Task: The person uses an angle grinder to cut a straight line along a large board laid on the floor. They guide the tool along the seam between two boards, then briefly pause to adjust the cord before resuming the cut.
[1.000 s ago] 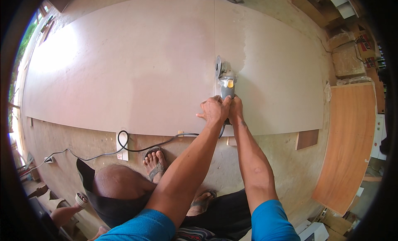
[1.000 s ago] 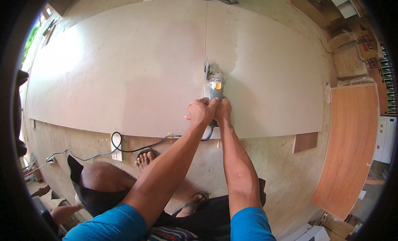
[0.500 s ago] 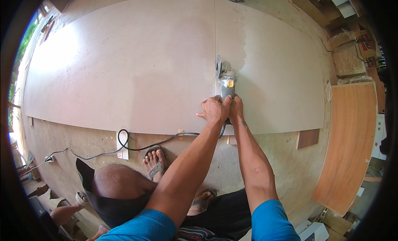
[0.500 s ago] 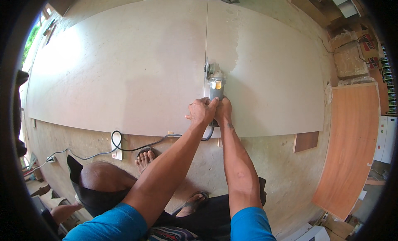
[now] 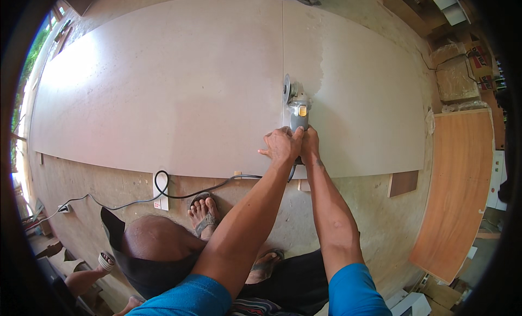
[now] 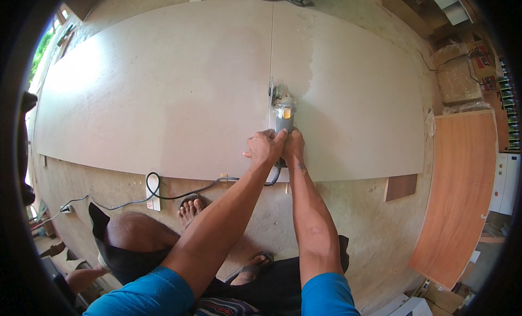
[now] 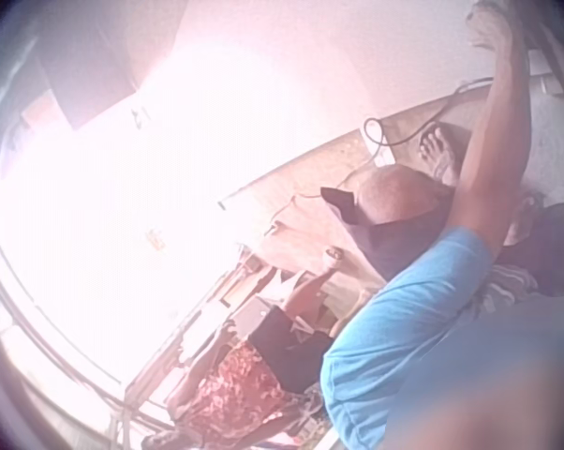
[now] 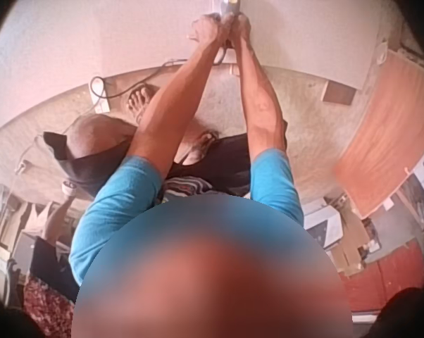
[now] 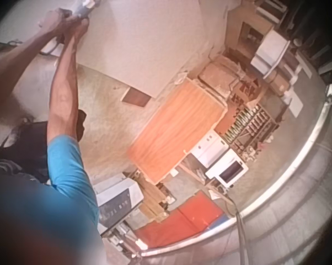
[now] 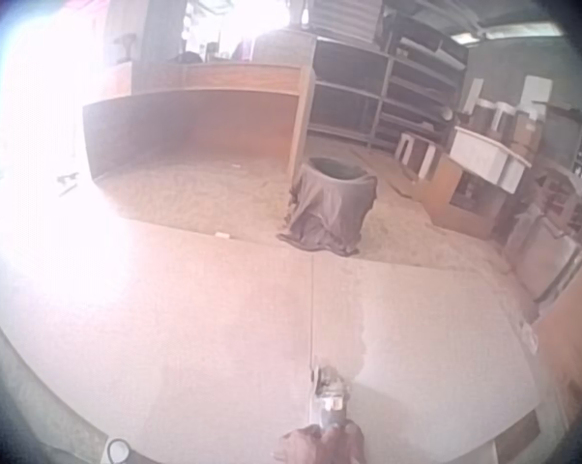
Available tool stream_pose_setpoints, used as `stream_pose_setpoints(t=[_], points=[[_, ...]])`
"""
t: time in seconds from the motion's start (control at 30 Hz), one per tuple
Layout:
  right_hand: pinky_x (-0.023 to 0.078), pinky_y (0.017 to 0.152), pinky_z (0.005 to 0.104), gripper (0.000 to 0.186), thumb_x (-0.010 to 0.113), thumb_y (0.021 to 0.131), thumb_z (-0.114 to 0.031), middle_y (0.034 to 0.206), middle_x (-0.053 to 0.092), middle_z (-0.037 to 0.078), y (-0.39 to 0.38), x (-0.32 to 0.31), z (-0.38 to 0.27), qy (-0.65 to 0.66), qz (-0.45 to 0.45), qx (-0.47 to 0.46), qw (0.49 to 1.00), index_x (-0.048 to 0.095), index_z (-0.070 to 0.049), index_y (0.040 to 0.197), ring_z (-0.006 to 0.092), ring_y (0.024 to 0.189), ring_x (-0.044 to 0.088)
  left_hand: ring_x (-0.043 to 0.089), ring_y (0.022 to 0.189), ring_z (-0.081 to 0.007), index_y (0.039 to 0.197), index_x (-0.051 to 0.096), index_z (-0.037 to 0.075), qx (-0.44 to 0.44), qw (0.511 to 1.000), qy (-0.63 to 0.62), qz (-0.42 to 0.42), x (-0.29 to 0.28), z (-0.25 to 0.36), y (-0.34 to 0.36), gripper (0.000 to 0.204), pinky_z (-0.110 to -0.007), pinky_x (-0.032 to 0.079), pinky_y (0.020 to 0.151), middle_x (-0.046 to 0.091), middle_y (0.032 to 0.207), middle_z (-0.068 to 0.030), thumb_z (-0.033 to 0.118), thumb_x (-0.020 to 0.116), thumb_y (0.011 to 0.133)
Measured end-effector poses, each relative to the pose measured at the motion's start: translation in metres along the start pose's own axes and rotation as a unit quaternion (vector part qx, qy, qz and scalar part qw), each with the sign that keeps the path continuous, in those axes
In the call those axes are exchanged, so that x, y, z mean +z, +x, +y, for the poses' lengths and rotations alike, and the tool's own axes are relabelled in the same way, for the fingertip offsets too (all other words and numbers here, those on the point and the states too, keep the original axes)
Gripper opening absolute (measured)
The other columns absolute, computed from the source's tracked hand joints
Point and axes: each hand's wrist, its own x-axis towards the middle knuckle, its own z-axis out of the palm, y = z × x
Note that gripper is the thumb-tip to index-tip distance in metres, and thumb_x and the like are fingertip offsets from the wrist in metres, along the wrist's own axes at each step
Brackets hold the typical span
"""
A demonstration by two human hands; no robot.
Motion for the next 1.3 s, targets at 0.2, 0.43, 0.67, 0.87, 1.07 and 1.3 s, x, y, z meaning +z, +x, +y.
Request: stream_pose_setpoints(t=[0.2, 0.43, 0.67, 0.87, 1.07, 1.3], points=[[0.058, 0.076, 0.048, 0.053, 0.082, 0.082, -0.046, 0.094, 0.078, 0.025, 0.001, 0.0, 0.003, 0.003, -0.006, 0.011, 1.0, 0.073, 0.003, 0.101, 0.0409, 0.089, 0.078, 0.051, 0.141, -0.0396, 0.107, 0.083, 0.01, 0.013, 1.0, 0.011, 0.014, 0.003, -0.003, -0.001, 0.049, -0.085, 0.022, 0.115, 0.074, 0.125, -0.0169, 0.056, 0.073, 0.091], [0.059, 0.079, 0.0485, 0.057, 0.085, 0.08, -0.048, 0.095, 0.078, 0.026, -0.003, -0.002, -0.004, 0.018, -0.004, 0.013, 1.0, 0.074, 0.004, 0.102, 0.0406, 0.091, 0.078, 0.059, 0.133, -0.0408, 0.104, 0.081, 0.006, 0.041, 0.998, -0.033, 0.04, 0.009, -0.009, -0.004, 0.05, -0.074, 0.04, 0.111, 0.076, 0.118, -0.02, 0.054, 0.073, 0.092], [0.054, 0.069, 0.0422, 0.047, 0.087, 0.085, -0.041, 0.083, 0.075, 0.014, 0.003, 0.0, 0.004, -0.024, -0.009, -0.022, 0.999, 0.071, 0.002, 0.096, 0.022, 0.076, 0.068, 0.075, 0.097, -0.0444, 0.105, 0.078, 0.003, 0.061, 0.994, -0.051, 0.077, 0.013, -0.008, -0.007, 0.049, -0.051, 0.058, 0.09, 0.079, 0.098, -0.0225, 0.05, 0.076, 0.092], [0.057, 0.076, 0.046, 0.05, 0.083, 0.083, -0.044, 0.091, 0.077, 0.021, 0.004, 0.001, 0.007, 0.0, -0.011, 0.002, 1.0, 0.074, 0.002, 0.101, 0.0353, 0.087, 0.075, 0.077, 0.088, -0.0408, 0.091, 0.077, 0.001, 0.039, 0.992, -0.082, 0.084, 0.015, -0.009, -0.003, 0.049, -0.049, 0.058, 0.085, 0.077, 0.086, -0.0224, 0.05, 0.078, 0.09], [0.059, 0.08, 0.0472, 0.053, 0.083, 0.081, -0.046, 0.098, 0.078, 0.026, 0.003, -0.002, 0.003, -0.012, -0.016, 0.014, 1.0, 0.075, 0.002, 0.105, 0.041, 0.094, 0.078, 0.077, 0.091, -0.0408, 0.095, 0.08, 0.002, 0.036, 0.993, -0.071, 0.081, 0.011, -0.008, -0.005, 0.049, -0.049, 0.059, 0.087, 0.078, 0.09, -0.0229, 0.051, 0.078, 0.088], [0.059, 0.079, 0.0466, 0.057, 0.086, 0.08, -0.049, 0.094, 0.078, 0.024, -0.001, -0.002, 0.0, -0.004, -0.009, 0.01, 1.0, 0.075, 0.002, 0.102, 0.0388, 0.091, 0.079, 0.076, 0.092, -0.041, 0.098, 0.081, 0.003, 0.021, 0.994, -0.063, 0.084, 0.01, -0.005, -0.012, 0.048, -0.049, 0.058, 0.086, 0.078, 0.092, -0.0225, 0.051, 0.08, 0.088]])
